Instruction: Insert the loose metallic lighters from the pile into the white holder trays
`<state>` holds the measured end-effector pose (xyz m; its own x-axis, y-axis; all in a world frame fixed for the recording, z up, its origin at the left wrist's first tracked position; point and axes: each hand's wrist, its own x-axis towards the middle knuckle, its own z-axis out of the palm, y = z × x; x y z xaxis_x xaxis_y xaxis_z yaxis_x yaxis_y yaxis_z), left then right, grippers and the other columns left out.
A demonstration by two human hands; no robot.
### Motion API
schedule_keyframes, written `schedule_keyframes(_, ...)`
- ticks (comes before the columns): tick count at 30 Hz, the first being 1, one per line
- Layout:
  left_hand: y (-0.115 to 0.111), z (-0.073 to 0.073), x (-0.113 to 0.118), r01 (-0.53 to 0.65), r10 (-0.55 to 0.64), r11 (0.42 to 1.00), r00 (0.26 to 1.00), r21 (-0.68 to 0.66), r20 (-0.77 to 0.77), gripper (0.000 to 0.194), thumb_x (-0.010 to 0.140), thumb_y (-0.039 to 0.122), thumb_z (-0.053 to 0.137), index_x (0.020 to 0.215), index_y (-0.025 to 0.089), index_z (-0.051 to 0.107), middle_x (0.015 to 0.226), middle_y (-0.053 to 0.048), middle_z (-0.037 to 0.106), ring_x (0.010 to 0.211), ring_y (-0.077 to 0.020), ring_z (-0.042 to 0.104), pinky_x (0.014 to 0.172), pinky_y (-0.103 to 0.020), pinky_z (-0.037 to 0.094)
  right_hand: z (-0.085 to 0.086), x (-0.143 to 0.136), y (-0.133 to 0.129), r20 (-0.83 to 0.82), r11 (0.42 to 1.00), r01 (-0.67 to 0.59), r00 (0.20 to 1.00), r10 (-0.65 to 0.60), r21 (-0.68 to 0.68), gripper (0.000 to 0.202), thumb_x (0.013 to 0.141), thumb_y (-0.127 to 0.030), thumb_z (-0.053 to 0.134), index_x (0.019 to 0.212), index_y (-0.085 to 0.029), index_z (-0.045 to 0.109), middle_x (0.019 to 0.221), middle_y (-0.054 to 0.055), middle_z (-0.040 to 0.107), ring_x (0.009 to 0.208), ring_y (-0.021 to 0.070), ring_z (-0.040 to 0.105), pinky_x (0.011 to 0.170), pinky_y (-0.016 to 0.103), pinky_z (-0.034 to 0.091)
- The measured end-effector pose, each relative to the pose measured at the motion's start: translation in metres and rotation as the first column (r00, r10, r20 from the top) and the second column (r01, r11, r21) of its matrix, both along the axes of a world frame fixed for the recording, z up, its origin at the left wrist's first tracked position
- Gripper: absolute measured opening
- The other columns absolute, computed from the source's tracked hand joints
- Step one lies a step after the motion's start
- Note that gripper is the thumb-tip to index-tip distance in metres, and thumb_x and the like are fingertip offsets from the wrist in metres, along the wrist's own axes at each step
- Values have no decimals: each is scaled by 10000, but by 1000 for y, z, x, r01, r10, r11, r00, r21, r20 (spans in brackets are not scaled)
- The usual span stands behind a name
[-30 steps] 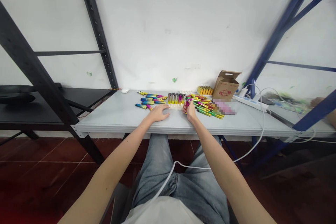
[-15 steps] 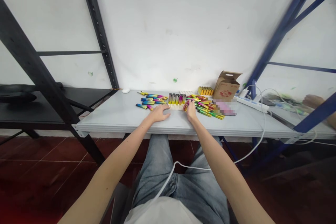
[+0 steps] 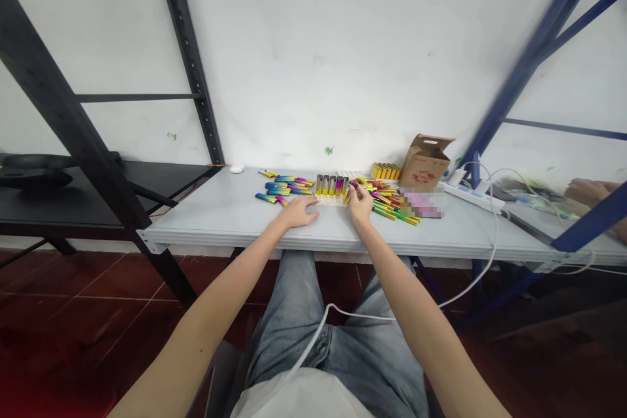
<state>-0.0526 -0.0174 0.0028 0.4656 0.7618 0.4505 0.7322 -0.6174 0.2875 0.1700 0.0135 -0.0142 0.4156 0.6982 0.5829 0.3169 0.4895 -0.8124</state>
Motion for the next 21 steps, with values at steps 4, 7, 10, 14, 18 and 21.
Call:
schedule_keyframes(4, -1, 1, 0, 4, -4, 1000, 1000, -3, 1, 479, 829, 429, 557, 1228, 182, 652, 1328, -78, 622, 1257, -268, 548, 1103, -385, 413, -4, 1, 5, -34, 1000, 6, 999, -5, 13, 473, 789, -473, 582, 1024, -86, 717, 944, 135, 708, 811, 228, 642, 789, 374, 517)
schedule_keyframes(7, -2, 2, 0, 3, -3, 1000, 1000, -14, -5, 483, 835, 447, 547, 1235, 193, 646, 1339, -72, 614, 1268, -271, 539, 1088, -397, 427, -7, 2, 9, -60, 1000, -7, 998, 8, 7, 463, 771, -441, 595, 1050, -91, 714, 954, 135, 718, 837, 237, 654, 819, 387, 518)
schedule_keyframes(10, -4, 4, 0, -7, 7, 1000, 1000, -19, -9, 479, 834, 439, 548, 1238, 199, 642, 1345, -69, 610, 1266, -270, 540, 1080, -397, 435, -9, 3, 12, -40, 999, -47, 998, 47, -13, 426, 774, -415, 584, 1034, -102, 710, 939, 131, 722, 834, 243, 658, 831, 401, 516)
schedule_keyframes(14, -5, 5, 1, -12, 12, 1000, 1000, -24, -4, 474, 820, 412, 564, 1230, 189, 645, 1337, -70, 616, 1258, -261, 547, 1093, -379, 423, -10, 4, 14, 4, 998, -68, 998, 68, -19, 386, 817, -403, 523, 1024, -119, 681, 977, 137, 706, 845, 233, 645, 844, 401, 512)
schedule_keyframes(18, -4, 3, 1, -12, 12, 1000, 1000, -20, 3, 477, 815, 405, 566, 1231, 185, 641, 1325, -76, 623, 1248, -264, 554, 1089, -383, 427, -10, 3, 14, 23, 999, -36, 999, 36, -9, 371, 844, -401, 485, 1039, -131, 648, 1045, 149, 678, 905, 232, 622, 886, 415, 497)
schedule_keyframes(21, -3, 2, 0, -10, 10, 1000, 1000, -21, 7, 487, 811, 408, 567, 1237, 181, 636, 1319, -83, 626, 1234, -272, 563, 1079, -391, 436, -7, 1, 13, 10, 1000, -14, 1000, 14, 20, 373, 851, -402, 478, 1058, -136, 638, 1084, 154, 670, 932, 230, 618, 895, 407, 496)
